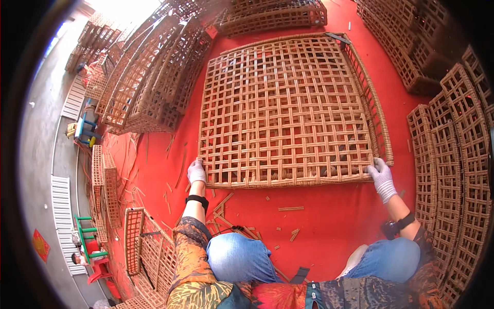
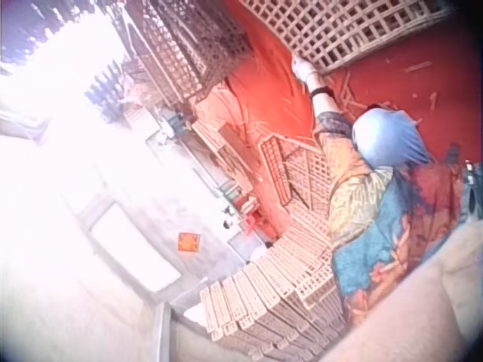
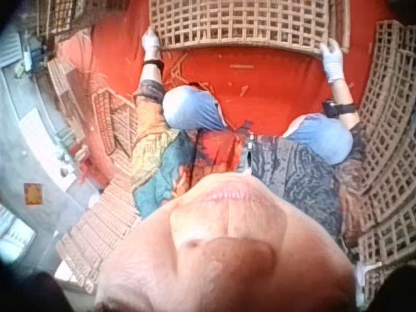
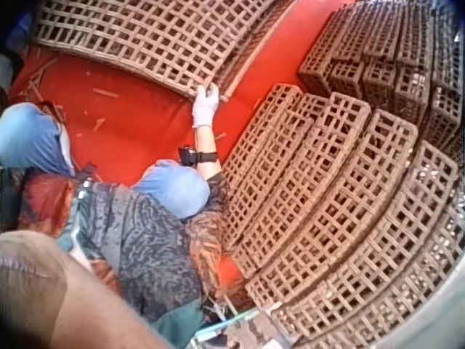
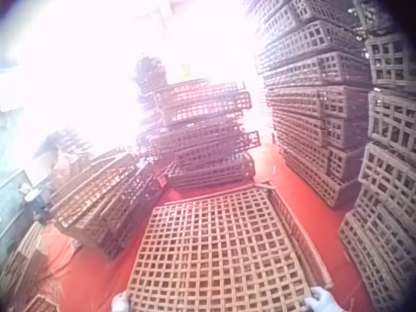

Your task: Assembling and weaving bamboo furniture frames in a workshop setting.

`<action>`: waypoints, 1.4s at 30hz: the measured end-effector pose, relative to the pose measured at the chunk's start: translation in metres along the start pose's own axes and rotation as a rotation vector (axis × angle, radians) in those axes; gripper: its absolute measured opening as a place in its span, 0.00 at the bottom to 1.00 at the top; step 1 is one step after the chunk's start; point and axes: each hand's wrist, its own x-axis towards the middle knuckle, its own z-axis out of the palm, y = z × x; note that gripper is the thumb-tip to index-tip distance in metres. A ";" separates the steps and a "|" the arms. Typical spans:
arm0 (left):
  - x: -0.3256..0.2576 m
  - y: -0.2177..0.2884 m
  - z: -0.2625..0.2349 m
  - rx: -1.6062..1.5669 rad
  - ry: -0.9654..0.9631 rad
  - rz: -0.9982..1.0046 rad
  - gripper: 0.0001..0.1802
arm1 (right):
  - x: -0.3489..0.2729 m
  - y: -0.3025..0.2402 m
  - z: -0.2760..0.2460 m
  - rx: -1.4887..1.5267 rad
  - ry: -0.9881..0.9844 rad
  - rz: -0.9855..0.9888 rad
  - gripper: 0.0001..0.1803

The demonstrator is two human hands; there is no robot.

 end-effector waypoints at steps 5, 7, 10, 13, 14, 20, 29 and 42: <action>-0.008 0.020 0.021 0.093 0.002 0.018 0.25 | 0.004 -0.005 -0.008 0.005 0.003 0.009 0.22; -0.001 0.015 0.016 0.021 -0.064 0.043 0.24 | 0.005 -0.007 -0.006 -0.010 -0.009 -0.005 0.22; 0.007 0.002 -0.004 -0.178 -0.113 0.049 0.22 | 0.002 -0.021 0.000 -0.407 0.000 -0.058 0.21; -0.017 0.034 0.008 -0.258 -0.217 -0.107 0.21 | -0.002 -0.076 -0.034 -0.790 0.135 -0.223 0.19; -0.015 0.039 0.003 -0.127 -0.223 -0.072 0.21 | 0.005 -0.079 -0.043 -0.785 0.222 -0.338 0.19; -0.045 0.027 0.011 0.472 0.033 0.274 0.34 | 0.063 -0.054 -0.071 -0.858 0.276 -0.299 0.32; -0.087 0.038 -0.110 0.519 0.037 0.140 0.34 | 0.070 -0.125 -0.031 -0.745 0.046 -0.763 0.17; -0.188 -0.100 -0.279 0.549 -0.183 -0.653 0.41 | 0.093 -0.143 0.043 -0.759 -0.486 -0.971 0.18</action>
